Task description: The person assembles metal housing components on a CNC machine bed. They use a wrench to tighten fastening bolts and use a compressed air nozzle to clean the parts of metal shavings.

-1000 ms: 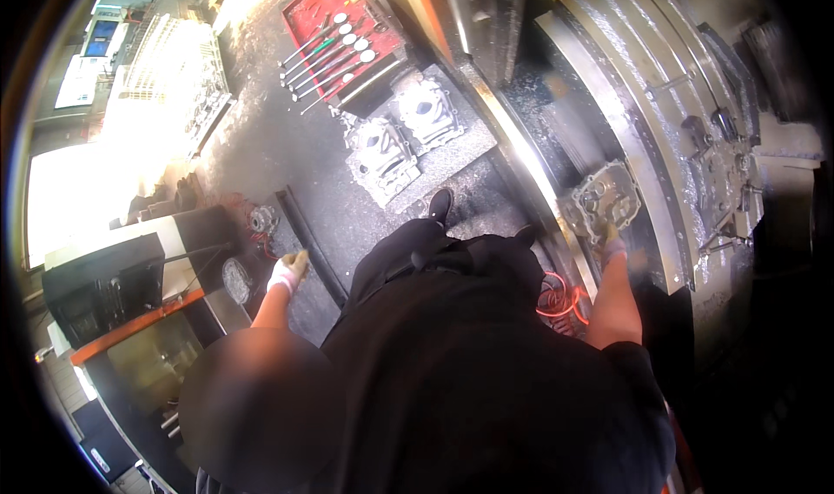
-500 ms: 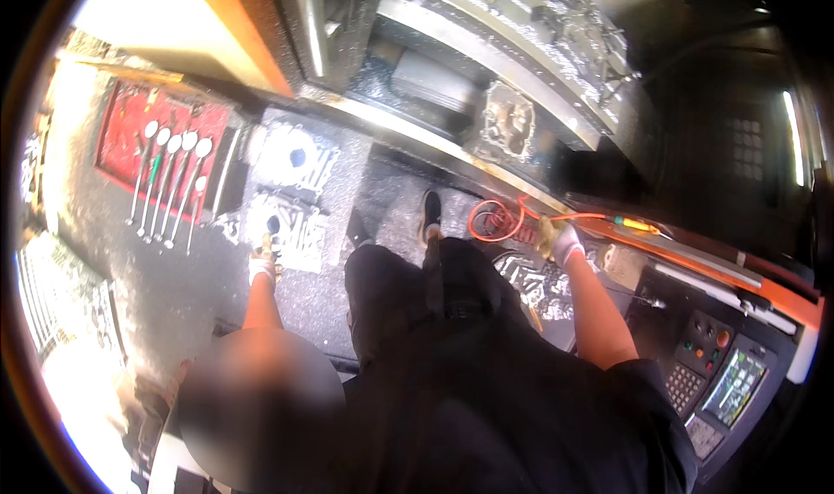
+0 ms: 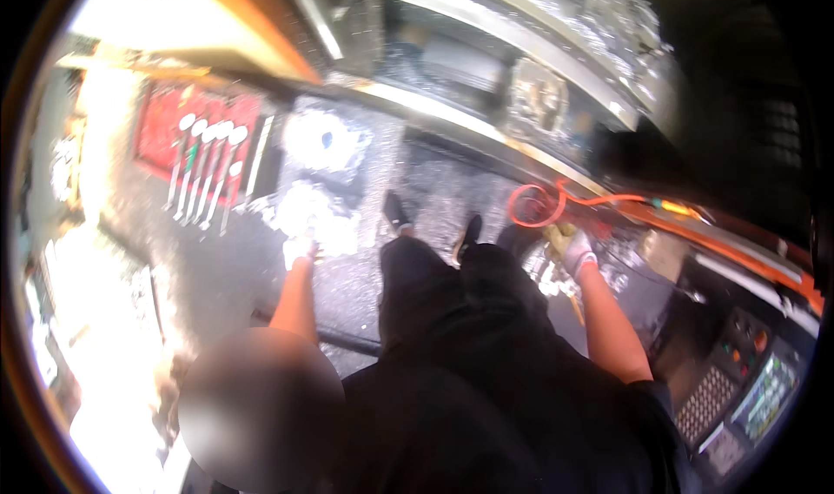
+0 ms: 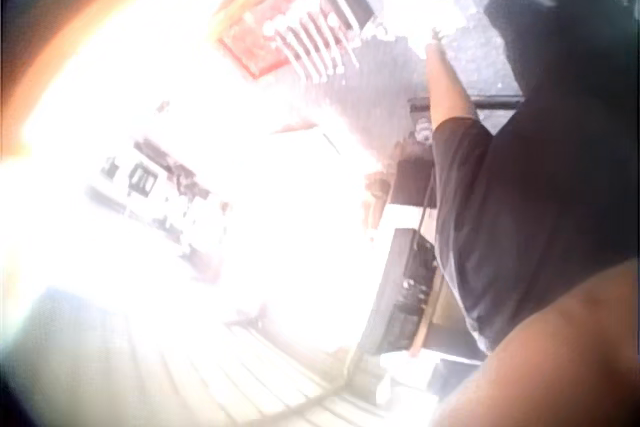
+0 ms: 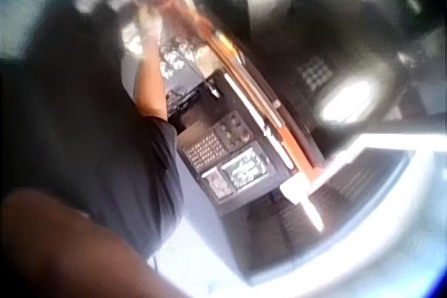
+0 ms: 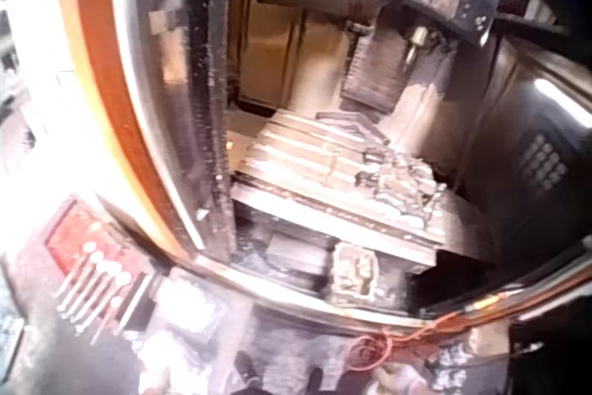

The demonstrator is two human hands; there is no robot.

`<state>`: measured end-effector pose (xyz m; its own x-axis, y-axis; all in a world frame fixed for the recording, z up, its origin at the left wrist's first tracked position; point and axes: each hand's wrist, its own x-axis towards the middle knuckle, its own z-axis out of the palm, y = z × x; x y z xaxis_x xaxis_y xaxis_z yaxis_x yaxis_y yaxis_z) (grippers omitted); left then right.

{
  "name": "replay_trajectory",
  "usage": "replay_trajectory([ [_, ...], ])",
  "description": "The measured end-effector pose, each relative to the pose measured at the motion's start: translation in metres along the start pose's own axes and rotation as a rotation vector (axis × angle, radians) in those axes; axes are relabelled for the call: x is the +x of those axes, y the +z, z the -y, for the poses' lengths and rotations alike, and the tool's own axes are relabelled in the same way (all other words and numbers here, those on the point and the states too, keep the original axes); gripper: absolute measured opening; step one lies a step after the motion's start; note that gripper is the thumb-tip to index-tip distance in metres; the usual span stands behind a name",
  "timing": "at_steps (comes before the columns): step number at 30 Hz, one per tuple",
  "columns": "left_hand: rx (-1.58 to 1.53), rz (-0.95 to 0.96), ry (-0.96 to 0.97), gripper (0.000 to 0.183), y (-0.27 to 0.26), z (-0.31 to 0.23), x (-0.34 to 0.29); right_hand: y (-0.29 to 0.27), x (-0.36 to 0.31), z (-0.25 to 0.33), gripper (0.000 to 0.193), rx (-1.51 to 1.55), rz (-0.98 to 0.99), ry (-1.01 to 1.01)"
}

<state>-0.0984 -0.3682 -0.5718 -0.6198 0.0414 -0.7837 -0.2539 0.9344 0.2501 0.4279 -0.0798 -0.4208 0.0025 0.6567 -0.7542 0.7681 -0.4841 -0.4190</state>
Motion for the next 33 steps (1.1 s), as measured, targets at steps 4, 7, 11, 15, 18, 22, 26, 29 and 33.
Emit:
replay_trajectory([
  [4,0.484,-0.004,0.266,0.041,-0.023,-0.032,-0.092,0.054,0.030,0.027,0.033,0.325,0.329,-0.130],
  [7,0.644,-0.051,0.492,0.049,-0.030,-0.083,-0.191,0.086,-0.006,0.120,0.050,-0.144,0.495,-0.596],
  [11,0.701,0.033,0.645,0.059,-0.005,-0.157,-0.302,0.077,-0.076,0.188,0.075,-0.394,0.617,-0.628],
  [15,0.810,0.021,0.889,0.044,0.016,-0.169,-0.360,0.067,-0.097,0.176,0.081,-0.486,0.454,-0.768],
  [18,0.891,0.173,0.934,0.048,0.048,-0.208,-0.386,0.027,-0.053,0.129,0.047,-0.254,0.158,-0.877],
  [22,0.512,0.034,1.227,0.043,0.082,-0.201,-0.376,-0.021,-0.009,0.103,0.038,-0.071,0.015,-1.128],
  [26,0.402,0.008,1.106,0.039,0.073,-0.180,-0.355,-0.049,-0.025,0.081,0.023,0.512,-0.008,-0.754],
  [29,0.162,0.047,0.944,0.055,0.077,-0.166,-0.327,-0.076,-0.053,0.070,0.016,0.605,0.010,-0.737],
  [33,-0.103,0.231,1.061,0.061,0.125,-0.179,-0.272,-0.096,-0.084,0.050,0.032,0.829,0.044,-0.695],
])
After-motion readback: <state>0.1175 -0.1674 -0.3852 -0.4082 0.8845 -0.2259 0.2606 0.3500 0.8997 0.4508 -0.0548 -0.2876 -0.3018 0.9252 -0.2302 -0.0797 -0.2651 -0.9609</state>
